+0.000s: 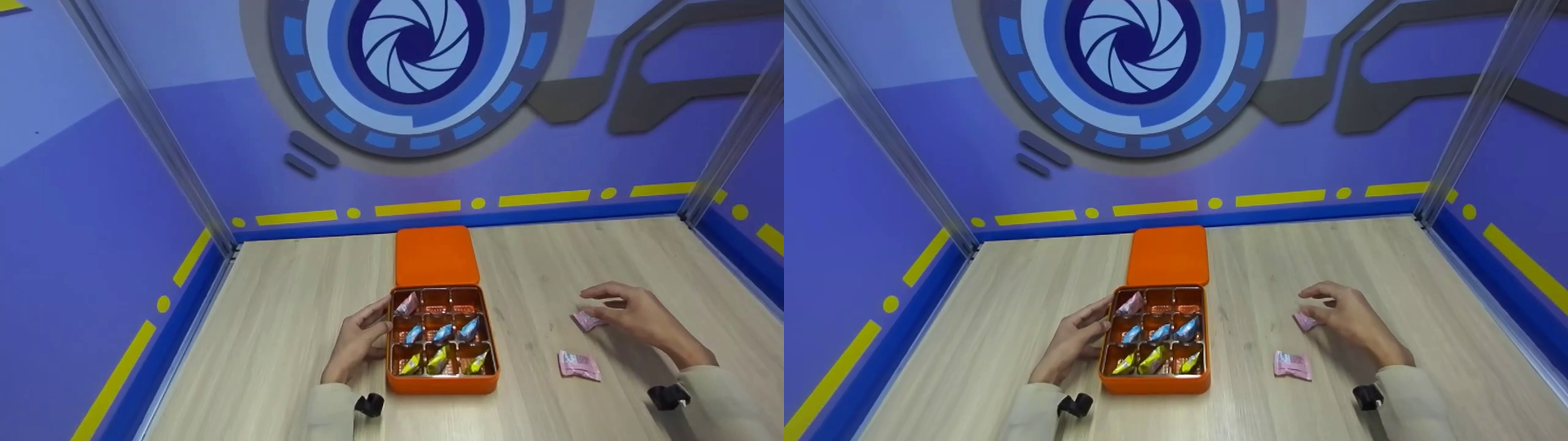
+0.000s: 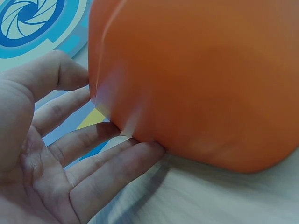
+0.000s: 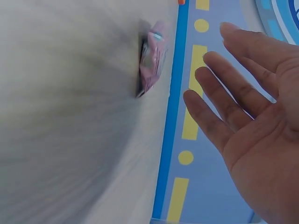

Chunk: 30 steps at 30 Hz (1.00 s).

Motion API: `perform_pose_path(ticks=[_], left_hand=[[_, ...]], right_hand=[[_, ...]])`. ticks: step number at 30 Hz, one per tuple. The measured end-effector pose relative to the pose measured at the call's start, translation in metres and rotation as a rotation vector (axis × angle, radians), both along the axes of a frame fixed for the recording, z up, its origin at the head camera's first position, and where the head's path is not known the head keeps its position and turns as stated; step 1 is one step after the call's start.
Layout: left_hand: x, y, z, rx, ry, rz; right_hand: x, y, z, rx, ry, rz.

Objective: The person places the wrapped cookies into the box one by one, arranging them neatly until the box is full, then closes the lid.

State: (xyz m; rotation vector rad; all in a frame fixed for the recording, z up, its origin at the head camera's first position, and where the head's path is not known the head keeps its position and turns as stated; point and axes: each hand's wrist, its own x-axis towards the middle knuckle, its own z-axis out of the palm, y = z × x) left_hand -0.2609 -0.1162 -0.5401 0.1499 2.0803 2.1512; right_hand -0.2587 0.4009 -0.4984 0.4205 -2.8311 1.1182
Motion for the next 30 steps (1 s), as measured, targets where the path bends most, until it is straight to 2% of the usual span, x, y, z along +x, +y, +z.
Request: perform_pose_path(ticks=[8,18,30], left_hand=[[-0.001,0.0,-0.001,0.007,0.012,-0.002],[0.0,0.001,0.0,0.004,0.018,0.013],[0.0,0.001,0.0,0.016,0.001,0.013]], right_hand=[[0.002,0.009,-0.008,0.04,-0.019,0.025],[0.003,0.013,-0.013,0.067,-0.099,0.039],[0.002,0.016,-0.021,0.052,-0.001,0.108]])
